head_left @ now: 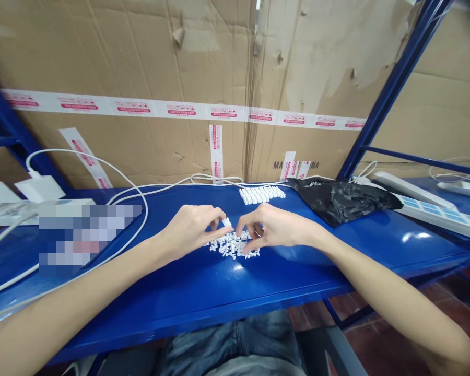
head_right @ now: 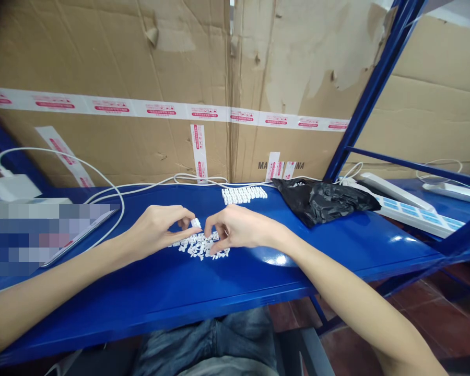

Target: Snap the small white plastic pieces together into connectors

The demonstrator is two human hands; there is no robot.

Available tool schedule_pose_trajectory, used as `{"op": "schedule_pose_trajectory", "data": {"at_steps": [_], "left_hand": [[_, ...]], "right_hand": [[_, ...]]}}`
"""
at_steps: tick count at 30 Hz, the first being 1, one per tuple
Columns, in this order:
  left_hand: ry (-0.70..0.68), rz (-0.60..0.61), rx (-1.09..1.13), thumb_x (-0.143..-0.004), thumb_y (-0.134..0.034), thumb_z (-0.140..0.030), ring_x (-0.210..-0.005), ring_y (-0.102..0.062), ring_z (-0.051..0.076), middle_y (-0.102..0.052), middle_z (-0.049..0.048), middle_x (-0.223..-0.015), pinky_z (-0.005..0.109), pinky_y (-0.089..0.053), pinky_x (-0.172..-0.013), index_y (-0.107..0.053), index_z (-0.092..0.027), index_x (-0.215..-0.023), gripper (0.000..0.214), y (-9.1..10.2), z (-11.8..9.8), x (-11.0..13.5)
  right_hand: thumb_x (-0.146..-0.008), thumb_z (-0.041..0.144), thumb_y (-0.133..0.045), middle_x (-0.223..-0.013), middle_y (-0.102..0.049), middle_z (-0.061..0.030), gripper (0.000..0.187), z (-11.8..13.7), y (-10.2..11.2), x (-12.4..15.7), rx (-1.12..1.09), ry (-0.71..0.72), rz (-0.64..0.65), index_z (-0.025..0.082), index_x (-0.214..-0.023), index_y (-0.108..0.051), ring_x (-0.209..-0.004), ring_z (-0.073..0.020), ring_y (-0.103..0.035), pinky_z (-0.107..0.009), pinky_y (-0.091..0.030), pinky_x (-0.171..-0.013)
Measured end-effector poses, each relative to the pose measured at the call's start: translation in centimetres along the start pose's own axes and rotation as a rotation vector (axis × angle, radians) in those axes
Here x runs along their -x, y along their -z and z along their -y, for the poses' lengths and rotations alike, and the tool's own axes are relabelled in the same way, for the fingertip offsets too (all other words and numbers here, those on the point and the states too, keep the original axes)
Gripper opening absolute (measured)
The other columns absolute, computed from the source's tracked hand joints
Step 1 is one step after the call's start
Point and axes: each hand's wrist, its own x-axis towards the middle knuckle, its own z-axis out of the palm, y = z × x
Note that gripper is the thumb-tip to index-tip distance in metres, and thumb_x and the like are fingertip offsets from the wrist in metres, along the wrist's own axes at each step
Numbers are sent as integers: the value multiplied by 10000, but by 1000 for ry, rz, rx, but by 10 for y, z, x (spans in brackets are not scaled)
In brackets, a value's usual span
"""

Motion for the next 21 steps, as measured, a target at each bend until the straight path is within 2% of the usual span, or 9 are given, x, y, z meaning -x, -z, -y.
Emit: {"op": "schedule_pose_trajectory", "data": {"at_steps": [3,5,9,12,15,17,19,20,21], "left_hand": [[-13,18,-28,-1021,-500,-472,-608,-641,143,-679,19,-682,244,-441,-576,-662,-156,-922,369,-1,-1,0],[-45,31,-92,-1040,-457,-463,-604,-632,145,-669,25,-677,245,-422,-558,-656,-155,-907,390,-2,-3,0],[-171,27,-267,-1077,-369,-374,-599,-597,162,-625,33,-644,266,-383,-518,-612,-164,-795,428,1,-12,-1],[-237,-2,-299,-1068,-394,-289,-607,-580,165,-602,27,-636,273,-382,-515,-585,-178,-755,383,5,-20,-4],[-192,-9,-267,-1051,-429,-280,-622,-580,159,-597,20,-638,265,-401,-531,-579,-193,-746,351,9,-25,-7],[-146,1,-257,-1039,-438,-288,-621,-582,154,-599,18,-629,259,-412,-542,-588,-196,-741,346,10,-23,-7],[-94,-1,-217,-1021,-460,-303,-624,-589,151,-617,20,-635,255,-426,-556,-608,-192,-750,327,9,-17,-6],[-53,-11,-172,-1007,-482,-315,-630,-594,151,-633,22,-649,256,-439,-570,-622,-187,-767,306,9,-12,-6],[8,-33,-110,-988,-509,-325,-634,-598,150,-652,26,-672,261,-458,-591,-635,-180,-787,278,8,-7,-6]], "right_hand": [[-885,430,-723,-673,-669,3,270,3,-3,-4,-60,-58,-216,165,-935,-728,-579,-107,-568,-227,-403,-574],[-926,424,-665,-684,-673,-9,273,6,-9,-7,-126,-99,-304,158,-884,-713,-598,-110,-575,-227,-405,-569],[-904,354,-664,-671,-648,-2,222,8,-23,-13,-256,-127,-296,153,-811,-663,-582,-100,-540,-218,-395,-540],[-831,314,-710,-643,-621,8,197,6,-25,-15,-469,-147,-250,146,-765,-633,-551,-86,-512,-202,-391,-509],[-770,287,-740,-596,-596,22,176,2,-15,-14,-616,-153,-252,141,-751,-643,-500,-67,-467,-179,-339,-450],[-761,281,-736,-574,-585,29,162,0,-2,-9,-614,-165,-342,144,-751,-650,-466,-58,-433,-177,-305,-421],[-767,286,-729,-574,-588,28,162,-2,10,-2,-547,-165,-411,149,-740,-648,-462,-60,-437,-184,-323,-425],[-773,288,-730,-584,-600,23,164,-2,15,2,-493,-153,-378,149,-734,-653,-479,-66,-462,-190,-354,-447],[-780,290,-733,-601,-619,15,165,-2,19,5,-436,-135,-290,146,-735,-666,-507,-74,-495,-196,-389,-478]]}}
